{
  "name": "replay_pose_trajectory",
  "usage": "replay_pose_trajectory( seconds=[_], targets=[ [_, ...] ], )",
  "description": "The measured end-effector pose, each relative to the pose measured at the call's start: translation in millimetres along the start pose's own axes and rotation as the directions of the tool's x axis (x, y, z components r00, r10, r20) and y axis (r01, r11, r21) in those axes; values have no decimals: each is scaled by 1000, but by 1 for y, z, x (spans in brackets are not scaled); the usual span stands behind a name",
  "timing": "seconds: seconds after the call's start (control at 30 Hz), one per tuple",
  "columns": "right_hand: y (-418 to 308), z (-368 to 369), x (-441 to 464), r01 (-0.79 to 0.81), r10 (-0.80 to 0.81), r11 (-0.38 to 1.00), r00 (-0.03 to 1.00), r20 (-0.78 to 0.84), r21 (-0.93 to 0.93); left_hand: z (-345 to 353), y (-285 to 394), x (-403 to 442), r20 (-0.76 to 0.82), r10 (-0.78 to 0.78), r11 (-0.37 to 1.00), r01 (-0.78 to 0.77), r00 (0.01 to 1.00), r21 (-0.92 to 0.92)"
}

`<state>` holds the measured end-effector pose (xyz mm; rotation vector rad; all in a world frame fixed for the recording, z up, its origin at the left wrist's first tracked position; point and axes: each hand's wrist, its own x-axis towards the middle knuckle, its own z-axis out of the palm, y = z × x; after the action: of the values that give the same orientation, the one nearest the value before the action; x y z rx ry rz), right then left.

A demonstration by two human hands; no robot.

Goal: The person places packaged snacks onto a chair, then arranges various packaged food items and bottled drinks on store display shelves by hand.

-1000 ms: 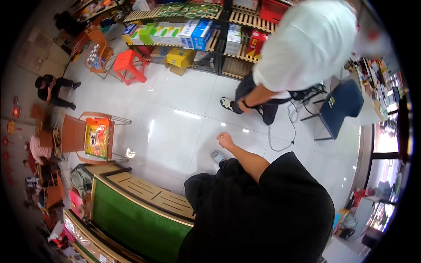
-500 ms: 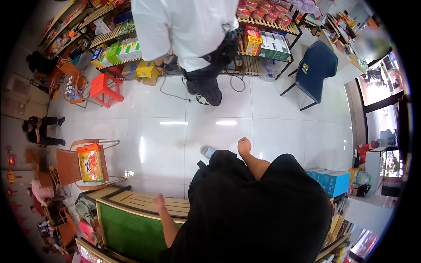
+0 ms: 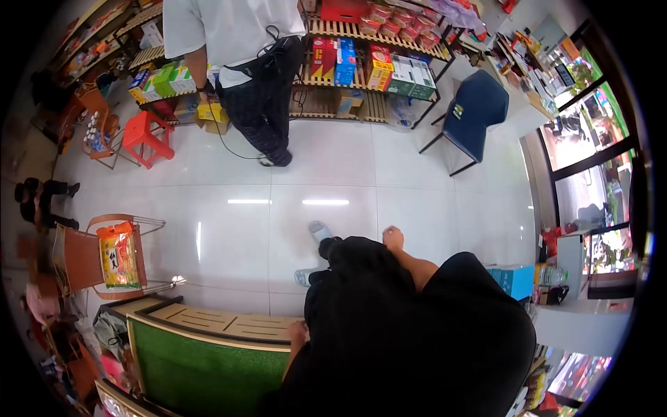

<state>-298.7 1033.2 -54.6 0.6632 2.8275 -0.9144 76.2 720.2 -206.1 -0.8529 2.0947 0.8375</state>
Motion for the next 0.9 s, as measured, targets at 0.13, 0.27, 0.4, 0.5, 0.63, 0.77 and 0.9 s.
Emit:
replay_pose_trajectory(
  seconds=[0.13, 0.27, 0.4, 0.5, 0.63, 0.77, 0.9],
  targets=[
    [13, -4, -7, -90, 95, 994, 993, 74, -65, 12, 7, -55, -64, -83, 971, 66, 994, -231],
    [-8, 10, 12, -33, 40, 998, 987, 157, -48, -8, 17, -52, 327, -347, 585, 476, 879, -657],
    [-32, 18, 32, 98, -84, 994, 972, 218, -56, -74, 55, -62, 423, -367, 330, 541, 828, -773],
    [-38, 27, 49, 149, -137, 989, 959, 247, -28, -130, 86, -32, 165, -344, 419, 309, 924, -854],
    [-32, 53, 80, -20, 15, 1000, 972, 235, 19, -252, 182, -15, -237, -58, 298, -209, 970, -931],
    [-46, 75, 110, -14, 7, 999, 978, 210, 33, -394, 364, -71, -441, 158, 355, -468, 883, -810],
    [-81, 92, 146, 36, -74, 989, 960, 270, 143, -485, 507, -169, -763, 411, 331, -862, 498, -384]
  ],
)
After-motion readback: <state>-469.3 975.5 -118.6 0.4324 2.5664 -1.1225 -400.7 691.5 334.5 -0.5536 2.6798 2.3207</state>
